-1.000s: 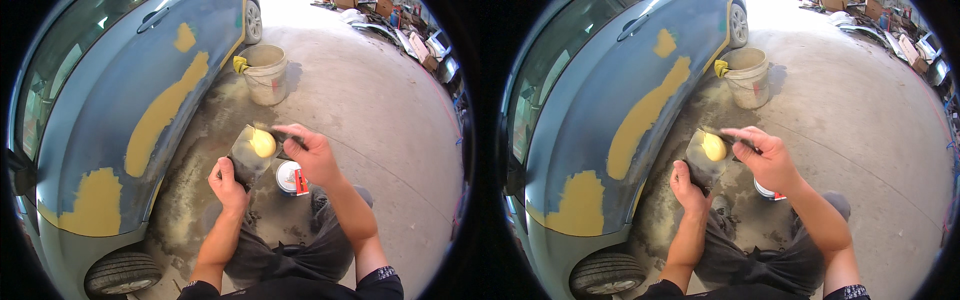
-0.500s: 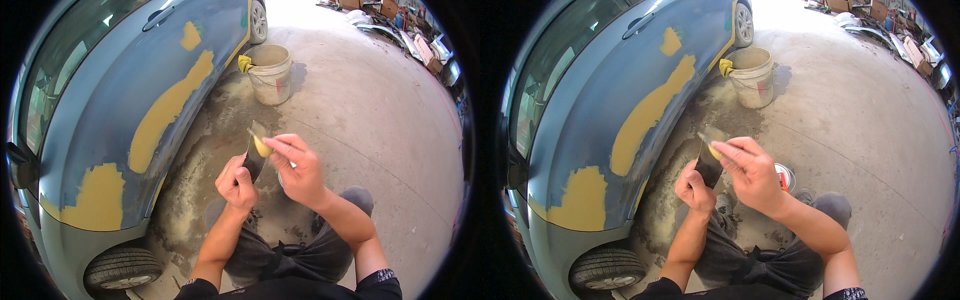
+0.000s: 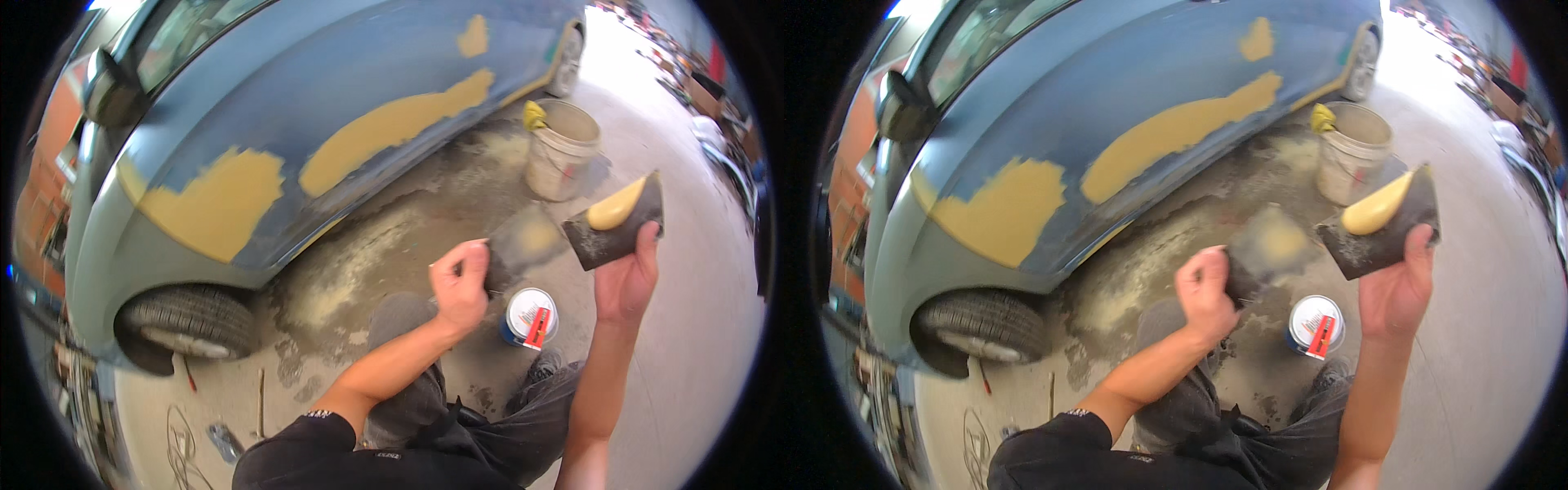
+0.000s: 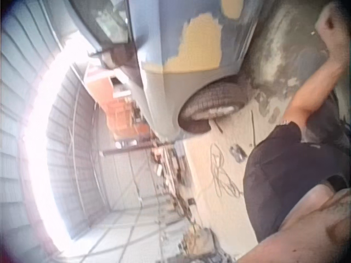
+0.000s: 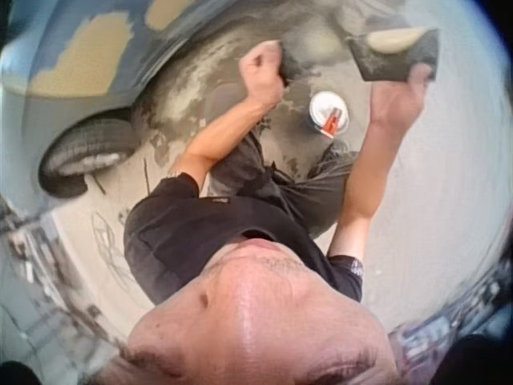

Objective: The person applies yellow body filler to the side panel of a light blue car using a putty knife and a metal spreader. They repeatedly scoop filler from a container and spread it across the panel, smoothing the surface as they work.

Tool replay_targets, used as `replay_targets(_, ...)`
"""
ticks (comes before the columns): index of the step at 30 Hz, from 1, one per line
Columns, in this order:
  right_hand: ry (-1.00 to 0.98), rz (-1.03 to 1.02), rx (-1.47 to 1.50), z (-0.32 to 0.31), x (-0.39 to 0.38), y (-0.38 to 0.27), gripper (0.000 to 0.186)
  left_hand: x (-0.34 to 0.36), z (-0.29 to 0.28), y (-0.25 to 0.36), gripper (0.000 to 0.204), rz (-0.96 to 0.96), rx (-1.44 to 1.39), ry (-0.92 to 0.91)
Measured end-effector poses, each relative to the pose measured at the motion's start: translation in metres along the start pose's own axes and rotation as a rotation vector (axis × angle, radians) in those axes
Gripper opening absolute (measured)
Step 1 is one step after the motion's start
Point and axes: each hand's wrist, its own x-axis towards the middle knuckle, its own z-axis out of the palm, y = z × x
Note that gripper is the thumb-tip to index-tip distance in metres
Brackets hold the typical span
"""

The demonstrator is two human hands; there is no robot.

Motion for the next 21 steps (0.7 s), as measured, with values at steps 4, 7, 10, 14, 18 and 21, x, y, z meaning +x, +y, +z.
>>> replay_targets(4,-0.204,0.157,-0.015,0.017,-0.012,0.034,0.049,-0.002,-0.014,0.014,0.04,-0.223,-0.041,-0.026)
replay_targets(7,-0.355,0.143,-0.522,0.023,-0.02,0.051,0.031,0.003,-0.03,0.029,0.046,-0.205,-0.1,0.047)
replay_targets(10,-0.38,0.277,-0.664,0.022,-0.015,0.06,0.024,0.013,-0.044,0.041,0.046,-0.313,-0.253,0.051)
replay_targets(14,-0.284,0.657,-0.114,0.012,0.002,0.074,0.031,0.016,-0.046,0.036,0.055,-0.761,-0.521,-0.065)
replay_targets(18,-0.286,0.93,0.015,-0.004,0.004,0.11,0.033,0.021,-0.059,0.019,0.057,-0.981,-0.69,-0.09)
replay_targets(21,-0.094,0.825,-0.334,-0.013,0.006,0.144,0.03,0.04,-0.092,0.013,0.058,-0.906,-0.731,0.021)
